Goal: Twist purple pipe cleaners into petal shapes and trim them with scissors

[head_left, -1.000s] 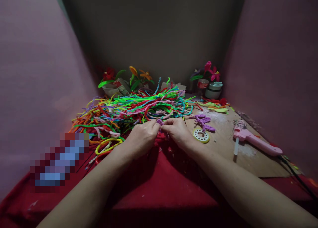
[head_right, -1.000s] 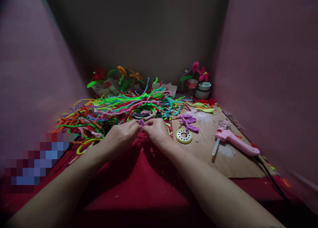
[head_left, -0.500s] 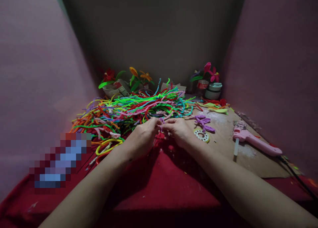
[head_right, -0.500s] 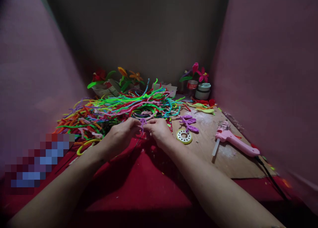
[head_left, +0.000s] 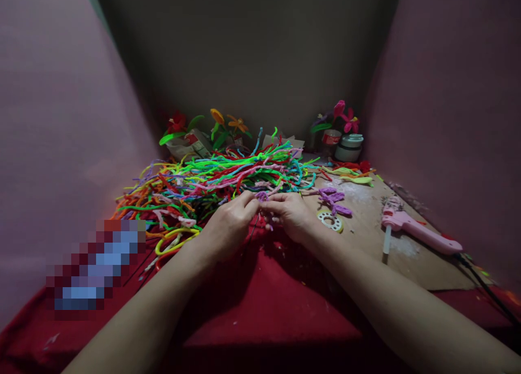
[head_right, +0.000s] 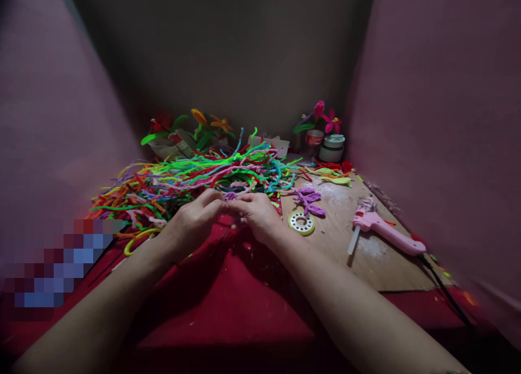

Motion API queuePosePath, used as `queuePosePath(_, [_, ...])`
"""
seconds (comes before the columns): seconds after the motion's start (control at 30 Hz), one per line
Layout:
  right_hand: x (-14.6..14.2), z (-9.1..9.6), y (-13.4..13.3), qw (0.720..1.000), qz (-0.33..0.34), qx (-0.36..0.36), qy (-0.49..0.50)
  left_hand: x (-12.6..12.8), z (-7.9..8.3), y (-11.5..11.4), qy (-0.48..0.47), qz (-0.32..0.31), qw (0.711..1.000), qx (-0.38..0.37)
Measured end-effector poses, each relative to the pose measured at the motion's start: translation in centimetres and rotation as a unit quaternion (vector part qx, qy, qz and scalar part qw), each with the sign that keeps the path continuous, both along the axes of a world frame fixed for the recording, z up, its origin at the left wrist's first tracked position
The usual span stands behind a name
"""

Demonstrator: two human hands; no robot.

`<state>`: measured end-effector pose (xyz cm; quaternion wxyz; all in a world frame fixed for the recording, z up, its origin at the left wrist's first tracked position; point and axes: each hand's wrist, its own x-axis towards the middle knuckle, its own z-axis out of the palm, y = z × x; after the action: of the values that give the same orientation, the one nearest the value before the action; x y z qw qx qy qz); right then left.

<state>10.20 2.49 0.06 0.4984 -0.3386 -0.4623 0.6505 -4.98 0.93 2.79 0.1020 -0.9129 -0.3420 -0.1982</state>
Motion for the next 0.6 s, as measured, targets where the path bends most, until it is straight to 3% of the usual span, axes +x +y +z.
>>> queuePosePath(0.1, [0.1, -0.1, 0.1, 0.999, 0.032, 0.008, 0.026, -0.1, 0.1, 0.3, -0.074, -0.033, 0.996, -0.032])
queuePosePath(0.17, [0.2, -0.2, 0.1, 0.998, 0.042, -0.006, 0.039, 0.0, 0.4, 0.5, -0.173, -0.032, 0.981, -0.082])
queuePosePath(0.27, [0.2, 0.1, 0.1, 0.996, 0.041, -0.043, 0.074, 0.0, 0.8, 0.8, -0.327, 0.005, 0.909, -0.259])
queuePosePath(0.33, [0.2, 0.4, 0.0, 0.993, 0.036, -0.067, 0.095, 0.0, 1.0, 0.9, -0.366, 0.012, 0.848, -0.384])
queuePosePath(0.4, [0.1, 0.6, 0.0, 0.99, 0.03, -0.086, 0.108, 0.2, 1.1, 0.8, -0.371, 0.004, 0.81, -0.454])
queuePosePath(0.6, [0.1, 0.3, 0.2, 0.989, 0.019, -0.089, 0.115, 1.6, 0.7, 0.2, -0.393, 0.039, 0.786, -0.476])
